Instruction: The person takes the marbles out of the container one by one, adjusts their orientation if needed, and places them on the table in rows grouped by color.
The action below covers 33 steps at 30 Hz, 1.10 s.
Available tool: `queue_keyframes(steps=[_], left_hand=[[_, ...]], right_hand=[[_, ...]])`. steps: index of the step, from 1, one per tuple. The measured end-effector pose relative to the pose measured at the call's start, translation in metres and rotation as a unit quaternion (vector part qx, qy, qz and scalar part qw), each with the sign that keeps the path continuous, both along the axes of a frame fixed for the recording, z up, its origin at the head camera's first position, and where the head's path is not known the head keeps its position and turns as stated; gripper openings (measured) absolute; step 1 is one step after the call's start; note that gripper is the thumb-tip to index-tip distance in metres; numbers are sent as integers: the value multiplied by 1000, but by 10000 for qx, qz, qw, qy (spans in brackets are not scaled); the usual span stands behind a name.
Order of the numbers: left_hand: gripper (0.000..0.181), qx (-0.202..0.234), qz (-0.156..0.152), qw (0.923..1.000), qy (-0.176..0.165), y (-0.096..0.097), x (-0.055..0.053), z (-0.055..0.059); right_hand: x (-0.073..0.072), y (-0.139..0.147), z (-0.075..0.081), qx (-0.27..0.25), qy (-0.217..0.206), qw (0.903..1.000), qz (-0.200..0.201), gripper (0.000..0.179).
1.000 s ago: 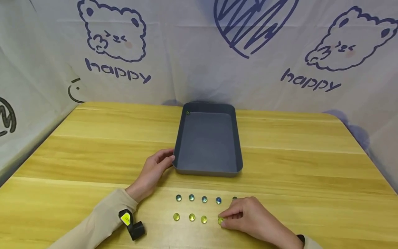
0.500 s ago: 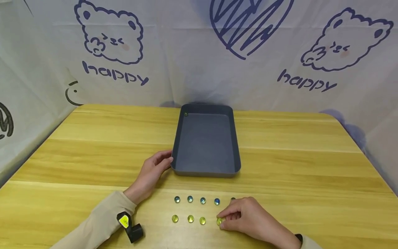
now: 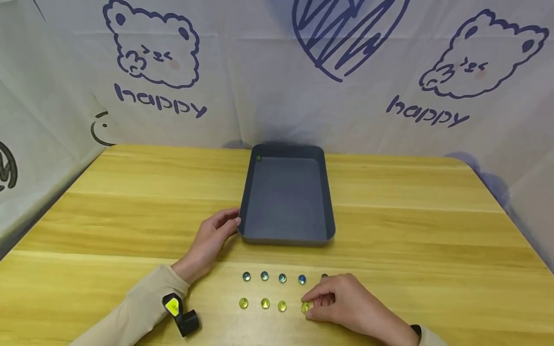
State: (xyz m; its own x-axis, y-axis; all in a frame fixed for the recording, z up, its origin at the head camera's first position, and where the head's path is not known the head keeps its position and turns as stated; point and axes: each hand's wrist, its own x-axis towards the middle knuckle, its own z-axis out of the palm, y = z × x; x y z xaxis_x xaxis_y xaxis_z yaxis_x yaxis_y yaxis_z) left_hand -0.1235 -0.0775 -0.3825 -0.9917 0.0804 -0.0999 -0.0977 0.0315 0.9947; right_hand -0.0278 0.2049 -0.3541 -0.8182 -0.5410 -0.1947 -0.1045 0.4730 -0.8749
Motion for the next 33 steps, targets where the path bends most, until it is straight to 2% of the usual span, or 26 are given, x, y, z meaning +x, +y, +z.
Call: queue_keyframes(steps=[14,33], left_hand=[[36,15,20,10000,31,0,0,2],[35,80,20,10000,7,0,0,2]], right_hand=[[1,-1,0,212,-67,9997,-72,19],[2,-4,0,188,177,9997,40,20]])
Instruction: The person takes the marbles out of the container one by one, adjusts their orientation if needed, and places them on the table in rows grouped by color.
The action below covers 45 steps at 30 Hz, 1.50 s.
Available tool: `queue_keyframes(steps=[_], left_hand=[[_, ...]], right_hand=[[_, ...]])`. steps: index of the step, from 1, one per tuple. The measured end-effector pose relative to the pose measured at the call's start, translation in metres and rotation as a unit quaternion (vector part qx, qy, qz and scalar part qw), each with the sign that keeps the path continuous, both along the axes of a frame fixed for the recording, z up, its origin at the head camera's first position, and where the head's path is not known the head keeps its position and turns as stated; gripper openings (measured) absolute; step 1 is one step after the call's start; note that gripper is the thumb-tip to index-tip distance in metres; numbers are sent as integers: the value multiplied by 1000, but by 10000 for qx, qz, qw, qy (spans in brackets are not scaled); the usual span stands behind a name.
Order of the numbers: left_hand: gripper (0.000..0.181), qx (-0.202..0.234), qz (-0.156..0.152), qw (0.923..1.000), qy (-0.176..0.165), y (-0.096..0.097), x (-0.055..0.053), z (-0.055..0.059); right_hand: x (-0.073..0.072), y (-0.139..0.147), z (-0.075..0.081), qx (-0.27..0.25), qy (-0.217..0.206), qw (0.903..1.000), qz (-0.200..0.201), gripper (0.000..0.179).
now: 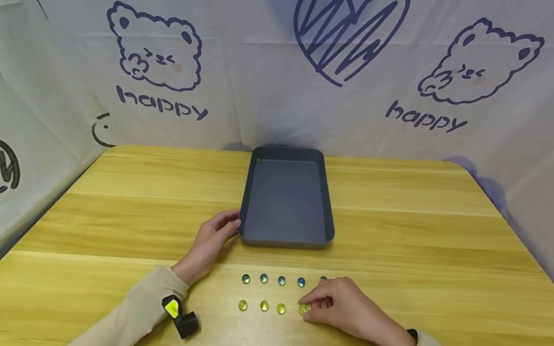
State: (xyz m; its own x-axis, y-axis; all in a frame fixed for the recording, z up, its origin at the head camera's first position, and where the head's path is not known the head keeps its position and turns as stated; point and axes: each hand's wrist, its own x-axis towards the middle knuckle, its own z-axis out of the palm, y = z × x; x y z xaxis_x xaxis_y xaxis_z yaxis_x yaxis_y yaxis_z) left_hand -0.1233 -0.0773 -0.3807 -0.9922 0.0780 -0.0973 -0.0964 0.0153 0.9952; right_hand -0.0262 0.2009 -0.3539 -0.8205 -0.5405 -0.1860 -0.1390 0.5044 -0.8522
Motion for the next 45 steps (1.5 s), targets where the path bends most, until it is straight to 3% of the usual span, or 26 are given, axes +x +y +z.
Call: queue_keyframes(steps=[45], left_hand=[[35,-42,6,10000,16,1,-2,-2]], right_hand=[[1,0,0,19,4,10000,-71,20]])
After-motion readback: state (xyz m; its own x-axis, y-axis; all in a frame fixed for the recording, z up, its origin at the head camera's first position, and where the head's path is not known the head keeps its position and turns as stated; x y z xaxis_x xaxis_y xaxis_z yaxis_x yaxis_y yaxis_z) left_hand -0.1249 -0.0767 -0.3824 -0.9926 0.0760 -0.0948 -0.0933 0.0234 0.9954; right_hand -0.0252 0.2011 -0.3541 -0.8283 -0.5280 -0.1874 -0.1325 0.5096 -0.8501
